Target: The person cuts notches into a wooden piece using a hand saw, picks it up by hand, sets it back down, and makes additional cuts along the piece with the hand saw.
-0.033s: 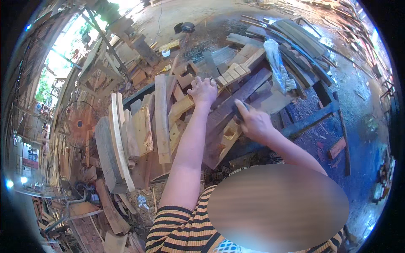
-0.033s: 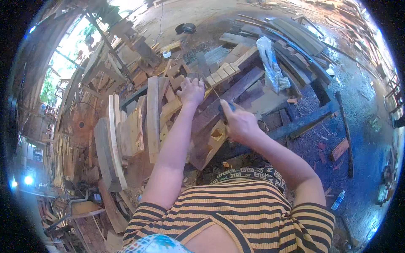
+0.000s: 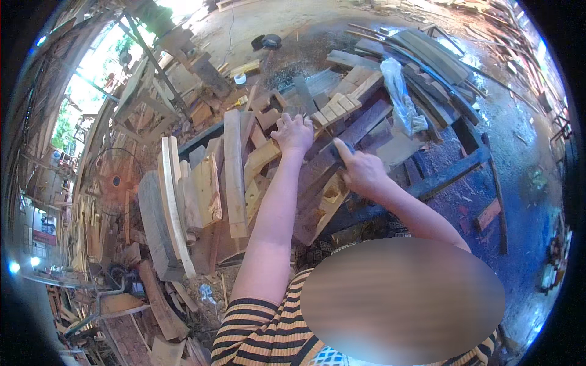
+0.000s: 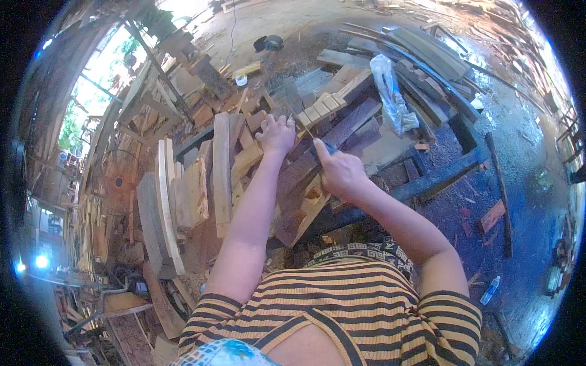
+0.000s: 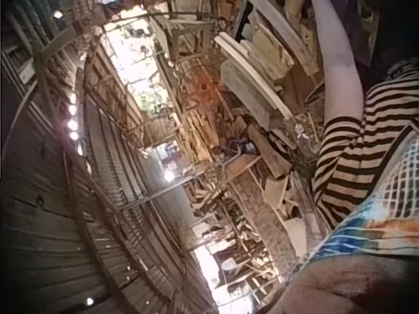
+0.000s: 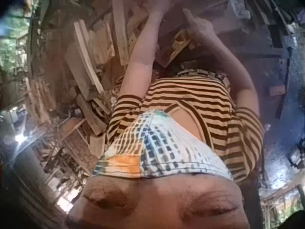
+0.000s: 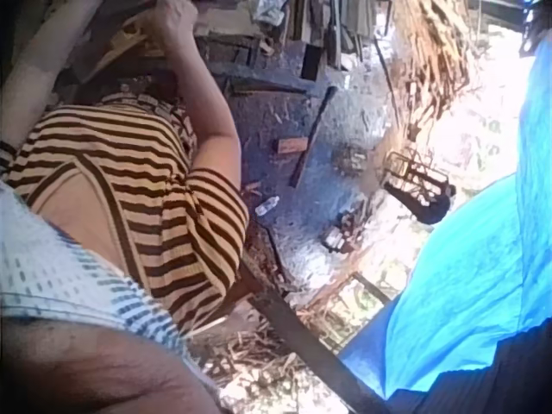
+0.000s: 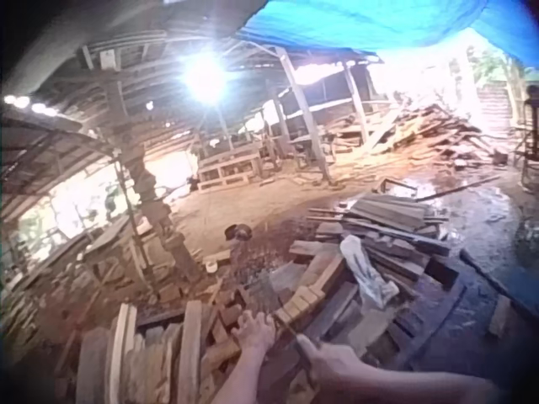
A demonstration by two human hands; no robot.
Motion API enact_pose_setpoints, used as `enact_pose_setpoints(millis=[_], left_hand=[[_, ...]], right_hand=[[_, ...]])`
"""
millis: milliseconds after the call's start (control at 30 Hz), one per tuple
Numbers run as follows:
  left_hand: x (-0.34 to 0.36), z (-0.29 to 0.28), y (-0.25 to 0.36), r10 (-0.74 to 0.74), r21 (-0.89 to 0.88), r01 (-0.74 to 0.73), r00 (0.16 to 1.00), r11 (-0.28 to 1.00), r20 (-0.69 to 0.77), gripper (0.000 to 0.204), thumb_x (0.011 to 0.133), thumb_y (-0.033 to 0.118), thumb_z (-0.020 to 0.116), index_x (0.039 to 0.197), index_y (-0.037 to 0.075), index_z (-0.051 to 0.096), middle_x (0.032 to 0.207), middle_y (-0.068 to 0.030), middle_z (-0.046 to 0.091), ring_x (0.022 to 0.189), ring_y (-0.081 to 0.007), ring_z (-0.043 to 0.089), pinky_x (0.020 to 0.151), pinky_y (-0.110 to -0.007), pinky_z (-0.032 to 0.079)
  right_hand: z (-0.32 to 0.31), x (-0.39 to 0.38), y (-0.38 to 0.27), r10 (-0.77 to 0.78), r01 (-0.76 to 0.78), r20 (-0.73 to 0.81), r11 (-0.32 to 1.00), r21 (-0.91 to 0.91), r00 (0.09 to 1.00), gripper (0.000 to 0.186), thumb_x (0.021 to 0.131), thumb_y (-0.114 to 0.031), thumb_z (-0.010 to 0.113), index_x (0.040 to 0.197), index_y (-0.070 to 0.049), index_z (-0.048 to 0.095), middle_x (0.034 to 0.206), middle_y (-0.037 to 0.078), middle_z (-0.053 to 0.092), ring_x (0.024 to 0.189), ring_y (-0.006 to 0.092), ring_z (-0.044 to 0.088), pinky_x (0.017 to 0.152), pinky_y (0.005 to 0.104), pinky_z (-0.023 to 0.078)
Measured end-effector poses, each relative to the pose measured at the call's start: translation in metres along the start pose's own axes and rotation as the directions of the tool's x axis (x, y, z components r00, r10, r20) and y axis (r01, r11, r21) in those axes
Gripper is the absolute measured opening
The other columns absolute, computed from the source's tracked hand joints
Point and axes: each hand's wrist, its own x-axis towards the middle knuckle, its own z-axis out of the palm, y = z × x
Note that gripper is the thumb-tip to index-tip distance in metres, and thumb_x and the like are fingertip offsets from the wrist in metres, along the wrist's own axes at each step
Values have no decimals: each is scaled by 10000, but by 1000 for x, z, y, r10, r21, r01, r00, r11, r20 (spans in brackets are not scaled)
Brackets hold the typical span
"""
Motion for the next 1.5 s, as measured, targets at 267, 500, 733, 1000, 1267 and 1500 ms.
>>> enact_pose_setpoints(millis=[267,500,733,1000,1267,1500], left_hand=[[1,8,-6,-30,15,29,999,999,18,420,977,445,383,1176,163,622,1298,-122,474,1254,-321,450,969,-598,368],[1,3,-2,-6,12,6,1000,1000,25,407,979,438,387,1169,168,625,1283,-109,486,1243,-310,460,963,-599,372],[-2,2,0,-11,12,10,1000,1000,27,414,978,439,390,1183,162,618,1303,-130,480,1252,-327,455,961,-597,371],[0,6,-6,-22,12,22,1000,1000,14,407,976,441,402,1186,168,619,1294,-122,484,1253,-325,454,955,-590,377],[-1,3,-7,20,-28,-20,1000,999,-9,414,960,413,398,1150,135,639,1274,-149,480,1225,-336,458,944,-588,376],[2,6,1,7,-12,-7,1000,1000,-5,426,958,414,389,1155,125,630,1293,-154,472,1239,-338,451,948,-594,371]], right_hand=[[8,6,2,-8,9,-44,1000,10,999,705,811,-127,551,1465,-44,301,852,226,663,779,387,668,710,476,530],[-11,-76,8,28,-30,85,999,22,996,774,793,-155,610,1486,-81,273,839,252,627,686,420,647,646,500,526],[7,34,-2,22,-23,24,999,38,999,739,779,-106,579,1456,-27,293,861,250,672,815,399,676,717,485,531],[2,-38,5,24,-24,8,998,50,1000,745,789,-130,577,1470,-62,283,863,249,657,777,422,660,712,491,528],[-17,-48,2,0,-2,59,1000,22,998,750,793,-147,595,1470,-57,285,871,251,654,753,430,658,689,472,536],[11,48,-3,29,-29,2,1000,3,1000,701,780,-94,568,1424,14,314,846,223,682,815,384,677,710,475,529]])
